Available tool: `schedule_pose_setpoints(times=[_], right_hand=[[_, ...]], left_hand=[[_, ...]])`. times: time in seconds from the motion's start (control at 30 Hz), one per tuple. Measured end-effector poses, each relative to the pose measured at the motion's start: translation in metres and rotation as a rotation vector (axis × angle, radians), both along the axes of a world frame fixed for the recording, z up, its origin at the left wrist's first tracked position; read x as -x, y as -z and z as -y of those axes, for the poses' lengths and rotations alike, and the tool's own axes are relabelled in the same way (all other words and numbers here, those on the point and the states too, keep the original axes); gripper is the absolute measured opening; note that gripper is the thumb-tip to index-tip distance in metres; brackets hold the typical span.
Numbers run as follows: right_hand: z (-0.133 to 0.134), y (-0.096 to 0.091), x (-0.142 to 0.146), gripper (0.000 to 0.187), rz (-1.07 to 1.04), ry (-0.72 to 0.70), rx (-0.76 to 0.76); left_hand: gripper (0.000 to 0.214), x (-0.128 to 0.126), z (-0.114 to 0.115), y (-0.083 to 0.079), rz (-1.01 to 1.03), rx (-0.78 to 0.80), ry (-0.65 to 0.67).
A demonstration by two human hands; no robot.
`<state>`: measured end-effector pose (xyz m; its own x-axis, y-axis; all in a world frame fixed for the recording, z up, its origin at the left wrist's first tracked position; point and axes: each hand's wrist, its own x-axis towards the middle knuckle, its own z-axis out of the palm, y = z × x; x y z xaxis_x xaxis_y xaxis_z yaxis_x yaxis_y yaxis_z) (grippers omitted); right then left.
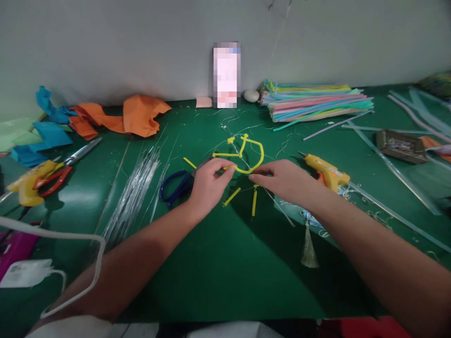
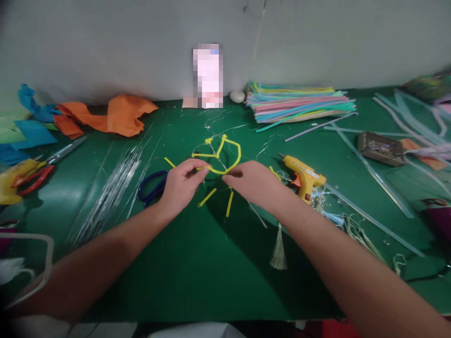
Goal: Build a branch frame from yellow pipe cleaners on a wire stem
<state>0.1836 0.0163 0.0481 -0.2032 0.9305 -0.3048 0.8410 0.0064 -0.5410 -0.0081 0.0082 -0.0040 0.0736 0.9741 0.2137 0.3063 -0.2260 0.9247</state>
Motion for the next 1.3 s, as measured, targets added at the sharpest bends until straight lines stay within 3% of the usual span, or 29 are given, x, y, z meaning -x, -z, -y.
schedule_pose_setpoints(times=[0.13, 0.23, 0.4, 0.5, 0.57, 0.63, 0.7, 0.77, 0.9, 1.2, 1.3], right_hand=[[0.009, 0.017, 0.001, 0.030, -0.330, 0.213, -0.071], [0.013, 0.027, 0.002, 0.032, -0.510, 0.350, -0.037], [0.014, 0.034, 0.004, 0.026, -0.743, 0.415, 0.050], [0.014, 0.034, 0.005, 0.025, -0.758, 0.453, 0.030], [0.015, 0.032, 0.006, 0.025, -0.729, 0.482, -0.006], [0.017, 0.031, 0.007, 0.025, -0.711, 0.505, -0.044], [0.019, 0.031, 0.007, 0.025, -0.683, 0.515, -0.087], [0.020, 0.032, 0.006, 0.024, -0.637, 0.514, -0.137], [0.021, 0.034, 0.005, 0.024, -0.607, 0.501, -0.186], [0.025, 0.031, 0.011, 0.023, -0.592, 0.476, -0.180], [0.027, 0.033, 0.009, 0.025, -0.648, 0.569, -0.267]], left_hand=[[0.011, 0.000, 0.002, 0.001, 0.008, -0.129, -0.027], [0.010, -0.001, 0.002, 0.002, -0.025, -0.171, -0.034], [0.012, -0.001, 0.005, 0.000, -0.102, -0.302, -0.030], [0.006, -0.001, 0.008, 0.001, -0.011, -0.334, -0.187], [0.012, -0.002, 0.009, 0.002, 0.214, -0.223, -0.273], [0.028, -0.003, 0.008, 0.003, 0.436, 0.008, -0.231], [0.041, -0.005, 0.007, 0.004, 0.521, 0.232, -0.152], [0.049, -0.007, 0.004, 0.003, 0.513, 0.339, -0.148], [0.051, -0.009, 0.000, 0.001, 0.509, 0.389, -0.212], [0.022, -0.014, 0.004, -0.002, 0.464, 0.350, -0.189], [0.020, -0.013, 0.003, 0.001, 0.504, 0.327, -0.212]])
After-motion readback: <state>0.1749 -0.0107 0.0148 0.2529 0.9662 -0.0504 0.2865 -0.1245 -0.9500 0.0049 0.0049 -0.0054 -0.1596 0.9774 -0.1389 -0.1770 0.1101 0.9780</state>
